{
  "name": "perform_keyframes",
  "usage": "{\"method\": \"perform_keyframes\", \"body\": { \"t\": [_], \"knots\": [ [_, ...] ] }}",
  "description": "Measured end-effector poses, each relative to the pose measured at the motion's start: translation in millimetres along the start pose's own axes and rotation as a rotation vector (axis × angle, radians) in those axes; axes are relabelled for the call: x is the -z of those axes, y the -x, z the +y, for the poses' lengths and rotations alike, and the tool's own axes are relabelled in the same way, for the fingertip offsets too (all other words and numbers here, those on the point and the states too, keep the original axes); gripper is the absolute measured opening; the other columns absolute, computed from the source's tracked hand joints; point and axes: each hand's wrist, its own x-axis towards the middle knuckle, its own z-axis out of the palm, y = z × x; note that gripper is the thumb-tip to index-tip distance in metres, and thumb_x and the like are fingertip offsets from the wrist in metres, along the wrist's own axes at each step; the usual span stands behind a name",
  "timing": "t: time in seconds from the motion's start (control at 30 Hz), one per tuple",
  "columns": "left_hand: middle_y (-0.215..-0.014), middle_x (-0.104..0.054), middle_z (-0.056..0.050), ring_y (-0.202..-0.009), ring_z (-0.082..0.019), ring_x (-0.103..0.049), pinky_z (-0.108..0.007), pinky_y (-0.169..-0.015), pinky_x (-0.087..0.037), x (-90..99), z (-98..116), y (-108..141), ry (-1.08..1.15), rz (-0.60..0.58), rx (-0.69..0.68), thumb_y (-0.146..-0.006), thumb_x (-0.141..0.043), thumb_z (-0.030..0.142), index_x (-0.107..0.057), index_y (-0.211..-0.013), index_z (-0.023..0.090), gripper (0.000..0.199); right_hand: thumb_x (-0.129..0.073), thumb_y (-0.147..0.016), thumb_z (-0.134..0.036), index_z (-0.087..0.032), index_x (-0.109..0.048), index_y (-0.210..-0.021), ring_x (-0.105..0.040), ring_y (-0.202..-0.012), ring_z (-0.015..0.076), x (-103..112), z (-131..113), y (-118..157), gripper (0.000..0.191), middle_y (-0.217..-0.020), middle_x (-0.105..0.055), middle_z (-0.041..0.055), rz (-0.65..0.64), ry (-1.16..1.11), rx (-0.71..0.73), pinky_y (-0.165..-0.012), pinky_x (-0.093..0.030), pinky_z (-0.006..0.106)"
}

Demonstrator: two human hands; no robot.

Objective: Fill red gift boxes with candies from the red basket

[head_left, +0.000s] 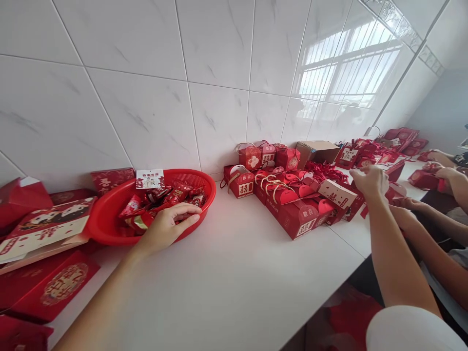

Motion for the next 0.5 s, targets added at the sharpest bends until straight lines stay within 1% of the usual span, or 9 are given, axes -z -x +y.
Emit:
{"method": "perform_keyframes", "body": {
  "t": [0.07, 0.1, 0.17, 0.2, 0.23, 0.3, 0.37, 0.43, 0.5],
  "knots": [
    [-0.109, -0.076, -0.007, -0.108, -0.028, -0.068, -0.036, -0.095, -0.056, -1.3, -2.7, -0.9, -0.015, 0.012, -0.019, -0.078, -0.065, 0.055, -0.077, -0.095, 0.022, 0.039, -0.068, -0.083, -0.019, -0.009, -0.072, -0.081, -0.06, -0.067, 0.0209, 0.2, -23.3, 4.6, 0.011, -0.079, -0.071, 0.0225, -0.006, -0.058, -0.057, -0.065, -0.041, 0.037],
    [-0.108, -0.076, -0.007, -0.108, -0.028, -0.068, -0.036, -0.094, -0.057, -2.1, -4.1, -1.3, -0.024, 0.019, -0.029, -0.079, -0.065, 0.055, -0.077, -0.095, 0.022, 0.038, -0.068, -0.084, -0.021, -0.01, -0.073, -0.085, -0.062, -0.069, 0.0202, -1.0, -37.4, 8.2, 0.013, -0.082, -0.073, 0.0208, -0.027, -0.102, -0.059, -0.067, -0.044, 0.036],
    [-0.108, -0.076, -0.008, -0.107, -0.028, -0.069, -0.037, -0.093, -0.057, -3.8, -6.3, -1.2, -0.037, 0.031, -0.047, -0.079, -0.064, 0.053, -0.077, -0.094, 0.022, 0.037, -0.067, -0.086, -0.023, -0.013, -0.074, -0.089, -0.067, -0.072, 0.0186, -6.0, -70.2, 19.1, 0.013, -0.086, -0.075, 0.0155, -0.08, -0.219, -0.015, -0.071, -0.048, 0.032],
    [-0.108, -0.076, -0.008, -0.107, -0.028, -0.069, -0.037, -0.093, -0.057, -4.4, -7.0, -0.9, -0.039, 0.033, -0.054, -0.08, -0.064, 0.053, -0.077, -0.094, 0.022, 0.037, -0.068, -0.086, -0.023, -0.015, -0.074, -0.089, -0.068, -0.074, 0.0179, -9.7, -88.5, 27.1, 0.011, -0.086, -0.076, 0.012, -0.113, -0.293, 0.032, -0.073, -0.049, 0.03],
    [-0.108, -0.076, -0.009, -0.107, -0.028, -0.069, -0.037, -0.093, -0.057, -4.7, -7.3, -0.4, -0.035, 0.032, -0.058, -0.08, -0.064, 0.051, -0.077, -0.095, 0.021, 0.036, -0.069, -0.085, -0.021, -0.015, -0.074, -0.087, -0.068, -0.073, 0.0181, -14.1, -107.7, 37.1, 0.008, -0.084, -0.076, 0.0102, -0.151, -0.429, 0.095, -0.074, -0.051, 0.03],
    [-0.108, -0.076, -0.009, -0.106, -0.027, -0.069, -0.038, -0.094, -0.057, -4.7, -7.1, 0.6, -0.015, 0.029, -0.059, -0.081, -0.064, 0.049, -0.077, -0.095, 0.02, 0.035, -0.067, -0.085, -0.022, -0.017, -0.072, -0.084, -0.069, -0.074, 0.0178, -24.1, -147.2, 63.8, 0.007, -0.082, -0.075, 0.0059, -0.296, -0.673, 0.3, -0.072, -0.052, 0.028],
    [-0.107, -0.076, -0.009, -0.106, -0.027, -0.07, -0.039, -0.096, -0.056, -4.0, -6.5, 0.8, 0.018, 0.023, -0.043, -0.081, -0.064, 0.047, -0.077, -0.096, 0.019, 0.034, -0.063, -0.089, -0.021, -0.019, -0.071, -0.085, -0.069, -0.075, 0.017, -35.1, -185.7, 99.8, 0.009, -0.084, -0.075, 0.0038, -0.465, -0.826, 0.53, -0.071, -0.051, 0.027],
    [-0.11, -0.077, -0.009, -0.109, -0.027, -0.069, -0.04, -0.099, -0.055, -3.4, -6.4, -0.2, 0.066, 0.027, -0.012, -0.082, -0.064, 0.045, -0.077, -0.098, 0.019, 0.033, -0.059, -0.09, -0.018, -0.019, -0.069, -0.084, -0.067, -0.071, 0.0151, -46.0, -220.2, 143.5, 0.012, -0.082, -0.074, 0.003, -0.687, -0.918, 0.821, -0.067, -0.05, 0.025],
    [-0.114, -0.076, -0.009, -0.112, -0.027, -0.068, -0.04, -0.102, -0.053, -3.3, -7.2, -2.0, 0.123, 0.031, 0.032, -0.082, -0.063, 0.041, -0.076, -0.1, 0.019, 0.031, -0.058, -0.09, -0.015, -0.019, -0.068, -0.084, -0.064, -0.066, 0.0135, -55.1, -248.2, 191.7, 0.012, -0.081, -0.073, 0.0027, -0.889, -0.929, 1.092, -0.067, -0.048, 0.025]
  ]
}}
